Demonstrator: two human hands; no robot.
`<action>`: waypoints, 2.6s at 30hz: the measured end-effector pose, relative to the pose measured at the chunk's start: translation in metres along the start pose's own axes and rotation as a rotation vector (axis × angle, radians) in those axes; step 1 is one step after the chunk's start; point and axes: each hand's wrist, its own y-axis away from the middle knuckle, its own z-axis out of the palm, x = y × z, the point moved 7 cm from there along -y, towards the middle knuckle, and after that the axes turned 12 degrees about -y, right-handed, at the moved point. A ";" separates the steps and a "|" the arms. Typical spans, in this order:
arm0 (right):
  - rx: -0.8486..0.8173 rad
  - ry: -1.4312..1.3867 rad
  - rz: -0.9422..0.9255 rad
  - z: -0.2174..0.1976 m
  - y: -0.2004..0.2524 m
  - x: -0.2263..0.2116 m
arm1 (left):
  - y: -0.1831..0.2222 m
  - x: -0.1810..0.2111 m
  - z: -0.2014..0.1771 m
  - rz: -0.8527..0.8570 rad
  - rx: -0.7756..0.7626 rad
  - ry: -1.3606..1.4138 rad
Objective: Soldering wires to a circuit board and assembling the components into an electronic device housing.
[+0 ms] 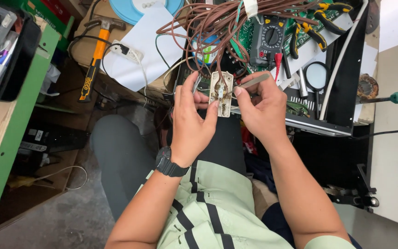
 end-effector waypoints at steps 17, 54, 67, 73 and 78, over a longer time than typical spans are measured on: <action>0.082 0.020 0.016 -0.002 0.001 0.017 | 0.000 -0.001 0.002 0.028 -0.020 0.027; 0.115 0.001 -0.059 -0.003 0.013 0.009 | -0.001 -0.006 0.007 0.039 -0.040 0.049; 0.074 -0.099 0.095 0.001 0.010 0.001 | -0.001 -0.006 0.007 0.024 -0.032 0.056; 0.066 -0.091 0.088 0.001 0.010 0.004 | -0.001 -0.006 0.008 0.025 -0.030 0.056; 0.073 -0.103 0.095 0.002 0.011 0.006 | 0.001 -0.006 0.007 0.034 -0.021 0.046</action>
